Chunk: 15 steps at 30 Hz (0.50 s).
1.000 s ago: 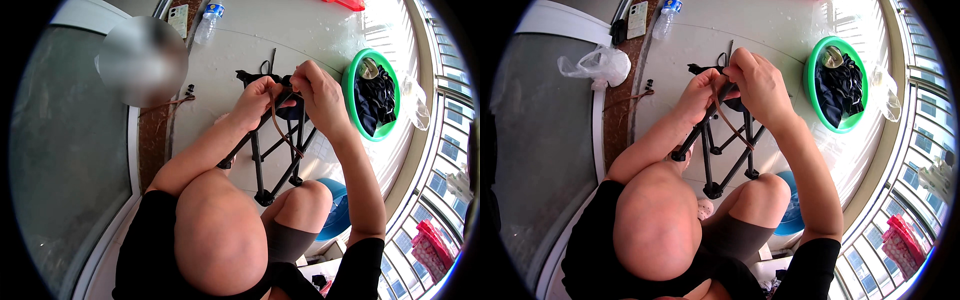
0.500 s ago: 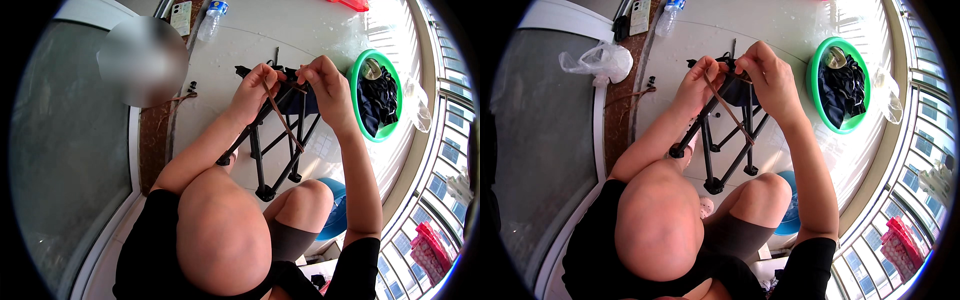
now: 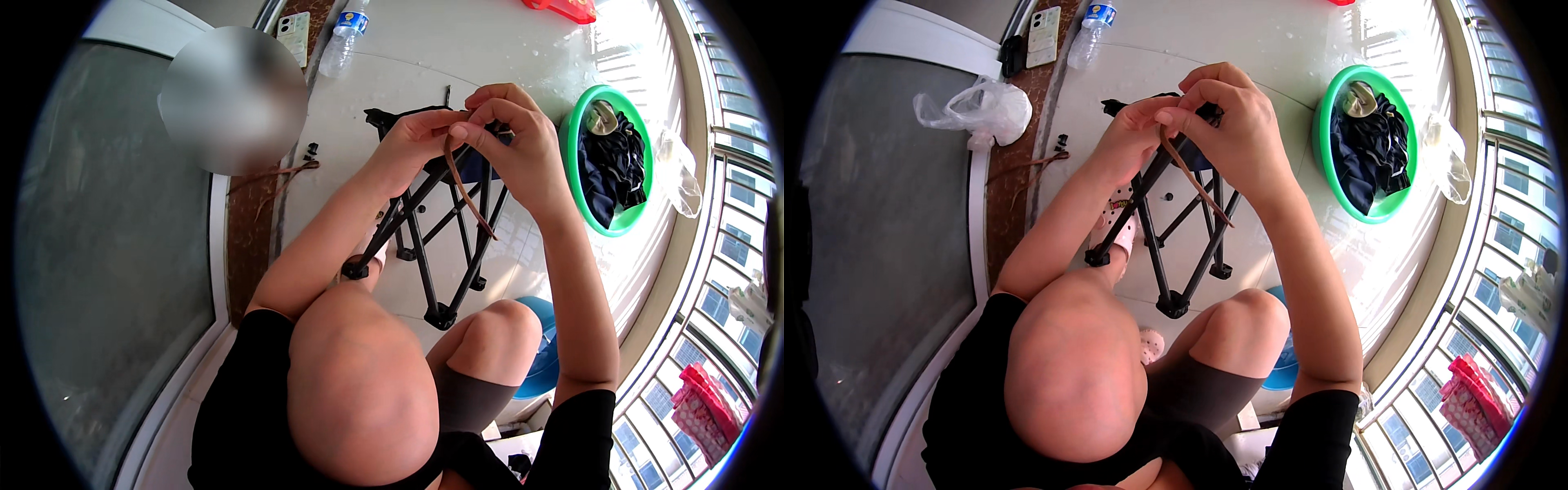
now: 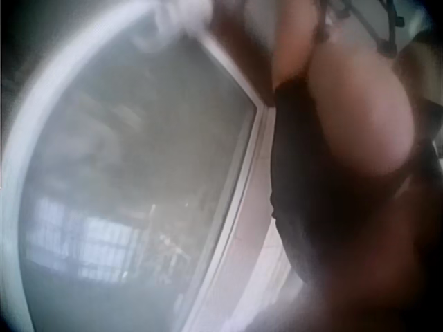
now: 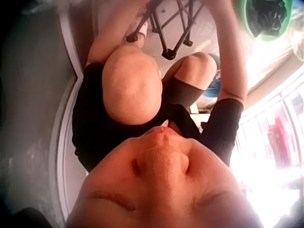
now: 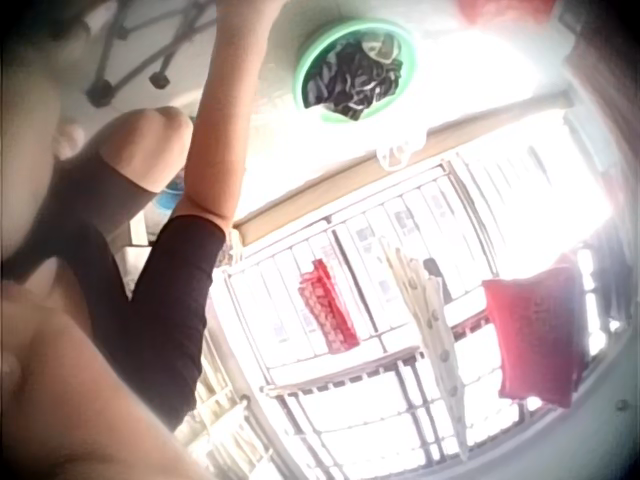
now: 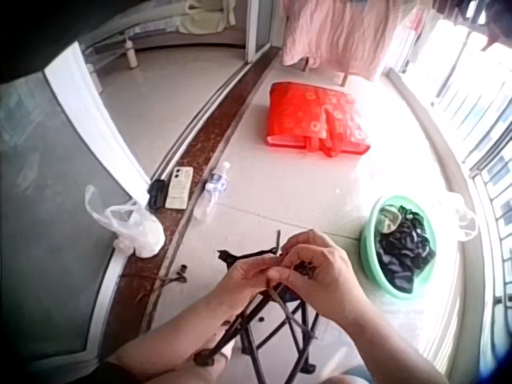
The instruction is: The person sits on a tiled balcony floor and assembles a small, foldable stool. They thread black elastic cords through the metal frame joints and secure them with plastic toggles. The person then attaches a floral-patterned fabric seat to the frame using a brown cord, threading it through the corners and tying it off.
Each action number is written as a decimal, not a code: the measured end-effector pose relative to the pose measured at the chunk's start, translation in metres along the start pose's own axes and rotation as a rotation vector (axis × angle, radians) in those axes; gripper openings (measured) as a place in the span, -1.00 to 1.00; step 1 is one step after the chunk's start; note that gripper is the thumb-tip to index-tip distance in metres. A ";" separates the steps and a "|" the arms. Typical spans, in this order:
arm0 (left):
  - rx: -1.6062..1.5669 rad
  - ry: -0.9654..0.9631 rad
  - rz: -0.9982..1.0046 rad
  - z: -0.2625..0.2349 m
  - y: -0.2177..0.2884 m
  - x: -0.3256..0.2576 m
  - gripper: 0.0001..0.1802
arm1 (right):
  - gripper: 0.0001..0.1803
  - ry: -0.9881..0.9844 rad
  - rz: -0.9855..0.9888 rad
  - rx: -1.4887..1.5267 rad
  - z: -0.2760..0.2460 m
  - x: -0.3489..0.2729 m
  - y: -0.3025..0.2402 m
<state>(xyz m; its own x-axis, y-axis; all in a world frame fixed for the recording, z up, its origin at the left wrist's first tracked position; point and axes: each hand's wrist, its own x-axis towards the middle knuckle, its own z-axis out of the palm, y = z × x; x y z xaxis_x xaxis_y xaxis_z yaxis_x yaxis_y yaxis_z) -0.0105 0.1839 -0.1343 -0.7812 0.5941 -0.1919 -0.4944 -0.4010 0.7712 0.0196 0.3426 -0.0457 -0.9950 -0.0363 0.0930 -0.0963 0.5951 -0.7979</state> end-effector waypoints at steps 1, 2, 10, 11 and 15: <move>0.018 -0.042 0.030 -0.003 -0.004 0.000 -0.88 | -0.71 0.012 -0.003 -0.015 0.002 0.000 -0.002; 0.037 -0.084 0.061 -0.005 -0.006 0.000 -0.85 | -0.75 0.020 0.013 -0.010 0.002 0.000 -0.003; 0.718 -0.020 0.353 0.004 0.002 0.002 -0.93 | -0.85 -0.065 -0.153 -0.064 -0.008 0.006 0.006; 0.714 -0.005 0.344 0.005 0.002 0.001 -0.93 | -0.85 -0.093 -0.194 -0.148 -0.009 0.006 0.007; 0.711 -0.040 0.344 0.000 0.002 0.003 -0.89 | -0.87 -0.105 -0.091 -0.229 -0.010 0.005 0.011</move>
<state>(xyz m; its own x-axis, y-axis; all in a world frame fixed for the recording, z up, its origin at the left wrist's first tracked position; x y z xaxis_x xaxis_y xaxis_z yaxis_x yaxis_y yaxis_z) -0.0136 0.1845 -0.1335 -0.8250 0.5477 0.1392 0.1453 -0.0324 0.9889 0.0137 0.3572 -0.0481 -0.9810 -0.1738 0.0868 -0.1890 0.7512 -0.6324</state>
